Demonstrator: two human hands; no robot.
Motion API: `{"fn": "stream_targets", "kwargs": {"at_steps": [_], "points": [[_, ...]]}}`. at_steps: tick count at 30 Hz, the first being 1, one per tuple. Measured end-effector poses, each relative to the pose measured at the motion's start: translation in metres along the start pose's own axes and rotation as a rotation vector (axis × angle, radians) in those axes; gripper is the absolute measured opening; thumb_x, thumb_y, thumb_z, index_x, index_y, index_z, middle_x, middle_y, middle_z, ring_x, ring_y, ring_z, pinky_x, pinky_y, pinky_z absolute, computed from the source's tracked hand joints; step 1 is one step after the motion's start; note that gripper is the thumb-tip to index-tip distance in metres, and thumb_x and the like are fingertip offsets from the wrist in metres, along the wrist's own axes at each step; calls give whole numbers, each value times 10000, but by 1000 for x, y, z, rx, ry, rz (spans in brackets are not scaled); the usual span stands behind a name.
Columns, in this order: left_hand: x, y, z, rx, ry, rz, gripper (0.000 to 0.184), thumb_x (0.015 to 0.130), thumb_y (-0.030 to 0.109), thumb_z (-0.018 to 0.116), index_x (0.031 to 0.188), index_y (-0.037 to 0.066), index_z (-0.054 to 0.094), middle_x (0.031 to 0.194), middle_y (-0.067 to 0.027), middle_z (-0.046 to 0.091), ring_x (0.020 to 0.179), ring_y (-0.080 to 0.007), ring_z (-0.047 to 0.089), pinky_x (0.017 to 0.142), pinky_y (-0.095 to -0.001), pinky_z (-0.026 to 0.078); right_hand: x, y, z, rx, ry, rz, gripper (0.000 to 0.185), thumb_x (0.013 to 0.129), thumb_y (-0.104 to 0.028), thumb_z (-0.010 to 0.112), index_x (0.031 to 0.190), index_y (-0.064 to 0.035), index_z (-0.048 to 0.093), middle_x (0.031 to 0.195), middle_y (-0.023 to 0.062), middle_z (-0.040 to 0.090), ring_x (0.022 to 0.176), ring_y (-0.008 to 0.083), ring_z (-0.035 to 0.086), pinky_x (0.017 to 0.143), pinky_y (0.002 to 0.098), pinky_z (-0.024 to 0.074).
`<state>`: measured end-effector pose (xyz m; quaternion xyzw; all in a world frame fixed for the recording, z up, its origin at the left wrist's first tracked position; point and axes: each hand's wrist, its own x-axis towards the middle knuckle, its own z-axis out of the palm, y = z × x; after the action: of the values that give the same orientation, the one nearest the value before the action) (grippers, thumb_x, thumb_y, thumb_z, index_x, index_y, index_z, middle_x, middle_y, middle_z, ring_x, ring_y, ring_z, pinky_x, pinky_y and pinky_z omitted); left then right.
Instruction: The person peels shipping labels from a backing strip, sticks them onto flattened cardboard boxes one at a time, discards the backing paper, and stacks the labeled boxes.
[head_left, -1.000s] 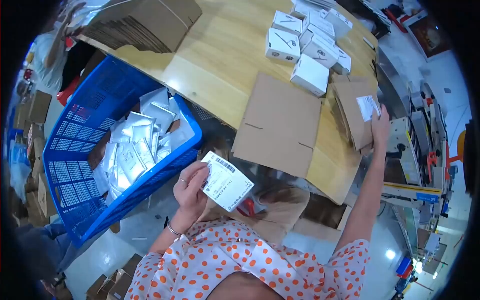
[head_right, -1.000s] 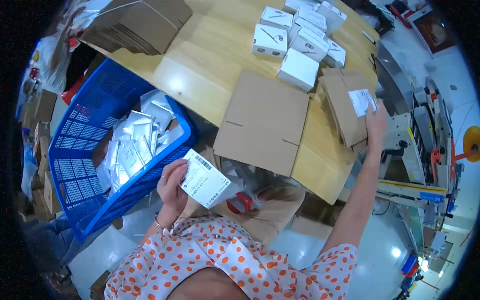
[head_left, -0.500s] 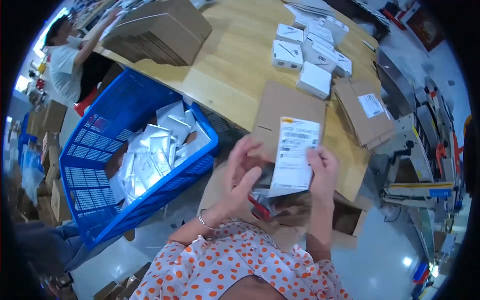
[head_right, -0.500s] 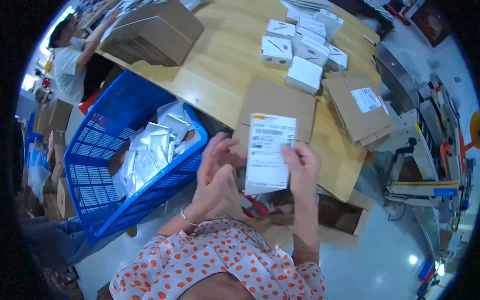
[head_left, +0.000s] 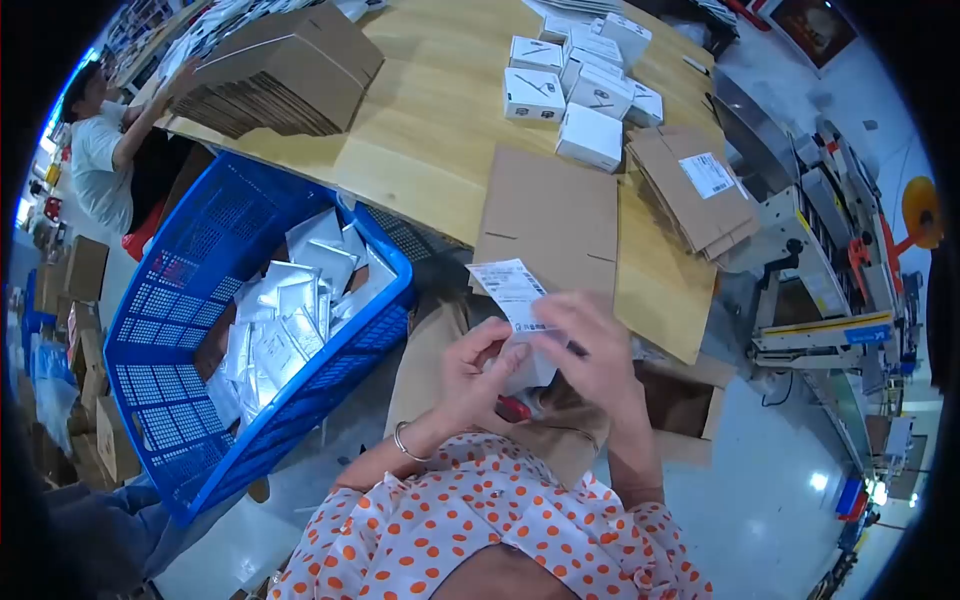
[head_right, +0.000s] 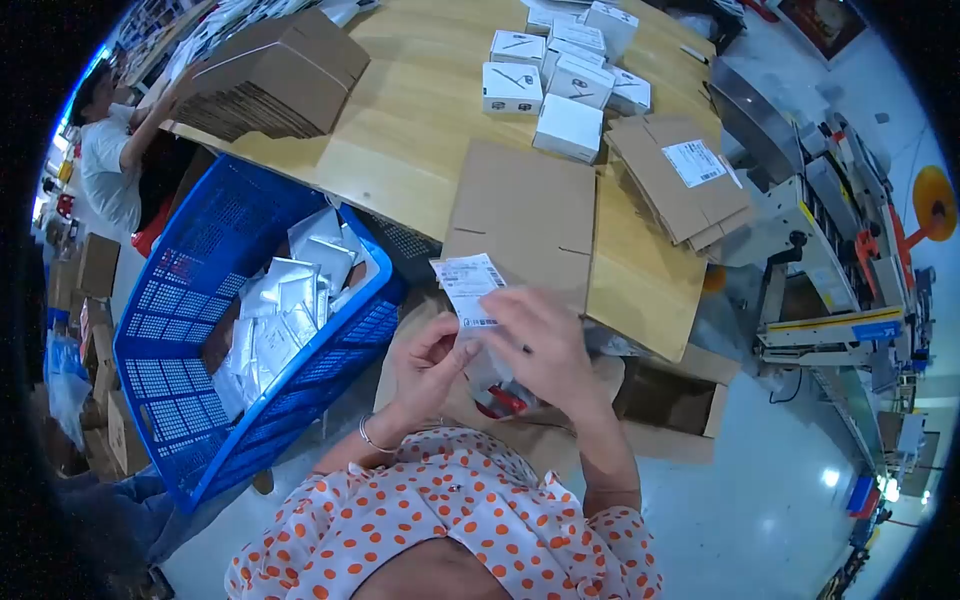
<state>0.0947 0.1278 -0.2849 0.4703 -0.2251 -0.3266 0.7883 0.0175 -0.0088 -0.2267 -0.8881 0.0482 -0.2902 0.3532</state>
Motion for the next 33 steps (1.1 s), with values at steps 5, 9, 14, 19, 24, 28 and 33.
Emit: {"fn": "stream_targets", "kwargs": {"at_steps": [5, 9, 14, 19, 24, 28, 33], "points": [[-5, -3, -7, 180, -91, 10, 154, 839, -30, 590, 991, -18, 607, 901, -21, 572, 779, -93, 510, 678, -179, 394, -12, 6, 4, 84, -89, -23, 204, 715, 39, 676, 916, 16, 659, 907, 76, 645, 720, 192, 570, 656, 254, 451], [-11, -3, -16, 240, -152, -7, 169, 841, -23, 589, 1008, -14, 613, 926, -25, 589, 775, -98, 513, 681, -185, 400, -25, 10, 12, 161, -79, 31, 192, 722, 46, 660, 910, 13, 647, 864, 76, 636, 693, 196, 564, 614, 263, 449], [-17, -8, -23, 234, -186, -19, 213, 838, -13, 616, 1052, -16, 617, 934, -37, 602, 772, -93, 519, 697, -193, 425, -41, 9, 22, 186, -31, 154, 148, 738, 55, 637, 882, 22, 629, 837, 62, 625, 658, 168, 551, 570, 253, 431], [-21, -16, -35, 124, -119, -138, 244, 826, -21, 624, 1069, -6, 624, 935, -41, 611, 763, -90, 523, 691, -189, 430, -49, 11, 31, 246, 77, 410, 95, 781, 56, 591, 854, 10, 632, 741, 49, 601, 544, 117, 506, 492, 214, 391], [-24, -5, -70, 81, -28, -368, 274, 809, -26, 599, 1079, 7, 631, 916, -33, 615, 753, -89, 518, 681, -183, 417, -46, 22, -5, 408, 315, 971, 62, 874, -48, 539, 893, -35, 595, 568, -5, 504, 372, 59, 383, 358, 189, 300], [-28, -8, -133, 142, -28, -355, 310, 776, -71, 579, 1069, 18, 629, 902, -45, 620, 745, -86, 528, 670, -175, 421, -46, 26, -70, 286, 385, 943, 82, 899, -72, 505, 917, -16, 562, 633, 48, 572, 380, 87, 473, 386, 180, 406], [-34, -22, -177, 237, 253, -254, 331, 746, -79, 540, 1057, 7, 618, 896, -47, 618, 749, -100, 531, 690, -196, 428, -35, 16, -102, 569, 584, 810, 144, 908, -85, 540, 1003, 20, 517, 863, 191, 638, 722, 224, 675, 633, 234, 552]]}}
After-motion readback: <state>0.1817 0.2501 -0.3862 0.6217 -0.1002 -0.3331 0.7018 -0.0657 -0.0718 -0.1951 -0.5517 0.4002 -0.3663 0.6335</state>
